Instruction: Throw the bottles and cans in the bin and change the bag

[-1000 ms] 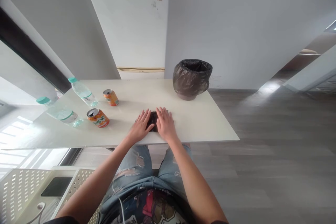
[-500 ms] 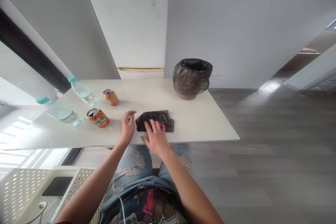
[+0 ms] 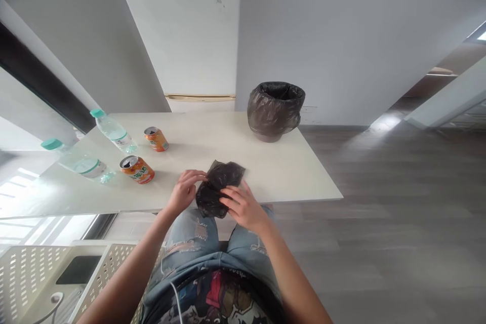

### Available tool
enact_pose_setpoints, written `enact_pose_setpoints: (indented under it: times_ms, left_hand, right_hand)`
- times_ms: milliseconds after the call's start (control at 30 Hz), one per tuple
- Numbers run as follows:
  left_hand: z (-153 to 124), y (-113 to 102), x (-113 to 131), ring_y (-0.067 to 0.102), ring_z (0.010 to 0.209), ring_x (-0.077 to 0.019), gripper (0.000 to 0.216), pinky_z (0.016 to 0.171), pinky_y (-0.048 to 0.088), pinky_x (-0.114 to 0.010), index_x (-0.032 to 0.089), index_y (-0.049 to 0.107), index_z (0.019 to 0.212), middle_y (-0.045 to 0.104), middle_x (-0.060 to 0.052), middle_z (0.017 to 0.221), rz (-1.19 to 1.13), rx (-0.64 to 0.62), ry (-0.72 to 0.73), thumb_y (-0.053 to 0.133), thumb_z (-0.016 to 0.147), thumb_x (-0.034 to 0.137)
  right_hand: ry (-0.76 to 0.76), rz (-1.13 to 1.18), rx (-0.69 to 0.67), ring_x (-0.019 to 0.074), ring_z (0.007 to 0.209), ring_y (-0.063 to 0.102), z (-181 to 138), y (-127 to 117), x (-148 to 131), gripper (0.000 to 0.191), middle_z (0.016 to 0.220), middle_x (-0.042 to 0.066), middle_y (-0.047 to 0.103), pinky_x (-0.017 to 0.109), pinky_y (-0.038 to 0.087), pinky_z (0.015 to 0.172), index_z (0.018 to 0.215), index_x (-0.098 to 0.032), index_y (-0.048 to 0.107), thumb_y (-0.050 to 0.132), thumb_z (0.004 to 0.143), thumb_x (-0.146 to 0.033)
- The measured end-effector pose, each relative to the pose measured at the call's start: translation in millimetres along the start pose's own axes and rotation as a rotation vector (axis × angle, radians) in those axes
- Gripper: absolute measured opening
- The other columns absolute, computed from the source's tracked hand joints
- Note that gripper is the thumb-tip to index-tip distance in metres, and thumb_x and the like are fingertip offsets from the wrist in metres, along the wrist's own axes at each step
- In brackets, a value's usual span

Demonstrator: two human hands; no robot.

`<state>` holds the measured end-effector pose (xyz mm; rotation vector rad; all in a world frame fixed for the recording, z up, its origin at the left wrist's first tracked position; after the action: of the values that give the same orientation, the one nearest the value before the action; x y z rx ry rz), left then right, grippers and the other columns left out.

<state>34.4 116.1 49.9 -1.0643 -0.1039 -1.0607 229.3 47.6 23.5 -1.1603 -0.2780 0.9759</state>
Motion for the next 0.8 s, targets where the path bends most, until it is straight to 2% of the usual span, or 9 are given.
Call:
enact_pose_setpoints:
  times_ms: [100, 167, 233, 300, 367, 500, 600, 700, 800]
  left_hand:
    - [-15.3, 12.4, 16.0, 0.053, 0.147, -0.0211, 0.069, 0.123, 0.041, -0.051, 0.029, 0.062, 0.145, 0.063, -0.005, 0.154, 0.040, -0.280, 0.138, 0.036, 0.091, -0.005]
    - [-21.1, 12.2, 18.0, 0.047, 0.154, -0.0204, 0.072, 0.129, 0.033, -0.054, 0.031, 0.055, 0.154, 0.060, -0.005, 0.158, 0.047, -0.372, 0.148, 0.037, 0.093, -0.003]
    - [-21.4, 10.8, 16.1, 0.048, 0.153, -0.0221, 0.067, 0.131, 0.030, -0.055, 0.032, 0.053, 0.155, 0.062, -0.006, 0.156, 0.028, -0.407, 0.117, 0.046, 0.094, 0.004]
    - [-16.4, 11.6, 13.3, 0.056, 0.146, -0.0256, 0.057, 0.129, 0.034, -0.054, 0.030, 0.058, 0.150, 0.067, -0.008, 0.149, -0.012, -0.384, 0.072, 0.062, 0.095, 0.016]
    - [-6.4, 14.5, 8.4, 0.066, 0.132, -0.0276, 0.045, 0.121, 0.044, -0.050, 0.027, 0.067, 0.136, 0.075, -0.009, 0.135, -0.064, -0.294, -0.002, 0.075, 0.092, 0.030]
    - [17.2, 26.9, -12.3, 0.075, 0.098, -0.0231, 0.022, 0.093, 0.057, -0.037, 0.023, 0.071, 0.108, 0.079, -0.005, 0.099, -0.198, -0.046, -0.286, 0.070, 0.096, 0.041]
    - [33.8, 45.3, -20.3, 0.073, 0.084, -0.0203, 0.024, 0.077, 0.055, -0.031, 0.023, 0.067, 0.111, 0.074, -0.001, 0.085, -0.258, -0.015, -0.398, 0.065, 0.099, 0.043]
    - [44.8, 55.2, -25.1, 0.069, 0.077, -0.0194, 0.024, 0.071, 0.052, -0.030, 0.024, 0.063, 0.120, 0.072, -0.002, 0.088, -0.178, -0.010, -0.424, 0.063, 0.099, 0.036]
    - [48.8, 55.7, -16.2, 0.068, 0.098, -0.0235, 0.026, 0.088, 0.054, -0.037, 0.025, 0.062, 0.123, 0.071, -0.008, 0.111, -0.013, 0.016, -0.303, 0.062, 0.098, 0.023]
  right_hand:
    - [0.025, 0.048, 0.106, 0.0277, 0.134, 0.064, -5.9, -4.4, 0.0, 0.031, 0.139, 0.012, 0.070, 0.065, 0.035, 0.127, 0.127, -0.024, 0.072, 0.053, 0.105, -0.011]
    - [0.065, 0.153, 0.171, 0.0259, 0.124, 0.069, -7.2, -5.8, 1.6, 0.028, 0.128, 0.010, 0.075, 0.061, 0.041, 0.124, 0.120, -0.024, 0.073, 0.052, 0.106, -0.013]
    - [0.197, 0.285, 0.251, 0.0252, 0.111, 0.073, -7.6, -7.9, 10.5, 0.022, 0.115, 0.008, 0.078, 0.054, 0.052, 0.113, 0.116, -0.024, 0.073, 0.053, 0.107, -0.019]
    - [0.416, 0.414, 0.362, 0.0252, 0.099, 0.074, -10.6, -10.7, 25.7, 0.018, 0.104, 0.008, 0.079, 0.045, 0.060, 0.097, 0.112, -0.023, 0.073, 0.056, 0.107, -0.030]
    - [0.616, 0.528, 0.470, 0.0253, 0.091, 0.073, -14.4, -12.3, 37.8, 0.023, 0.101, 0.008, 0.077, 0.038, 0.061, 0.083, 0.108, -0.022, 0.073, 0.059, 0.105, -0.040]
    - [0.824, 0.615, 0.583, 0.0238, 0.082, 0.070, -12.4, -14.3, 52.0, 0.035, 0.093, 0.008, 0.074, 0.035, 0.057, 0.076, 0.097, -0.019, 0.069, 0.057, 0.103, -0.051]
    - [0.918, 0.514, 0.637, 0.0241, 0.078, 0.068, -12.3, -18.6, 64.0, 0.033, 0.086, 0.007, 0.071, 0.035, 0.055, 0.075, 0.107, -0.019, 0.064, 0.057, 0.101, -0.051]
    - [0.932, 0.388, 0.623, 0.0261, 0.079, 0.068, -9.5, -18.6, 71.2, 0.035, 0.090, 0.008, 0.069, 0.038, 0.057, 0.075, 0.126, -0.019, 0.057, 0.055, 0.100, -0.042]
    - [0.873, 0.165, 0.620, 0.0311, 0.097, 0.067, -5.7, -25.3, 67.9, 0.035, 0.106, 0.016, 0.067, 0.045, 0.059, 0.083, 0.130, -0.017, 0.056, 0.051, 0.100, -0.032]
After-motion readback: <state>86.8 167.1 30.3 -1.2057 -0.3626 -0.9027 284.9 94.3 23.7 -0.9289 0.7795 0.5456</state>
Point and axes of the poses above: each hand's wrist, its own z-axis towards the middle knuckle, its own y-axis out of the palm, x = y × z, the point moved 9 cm from there along z, towards the middle knuckle
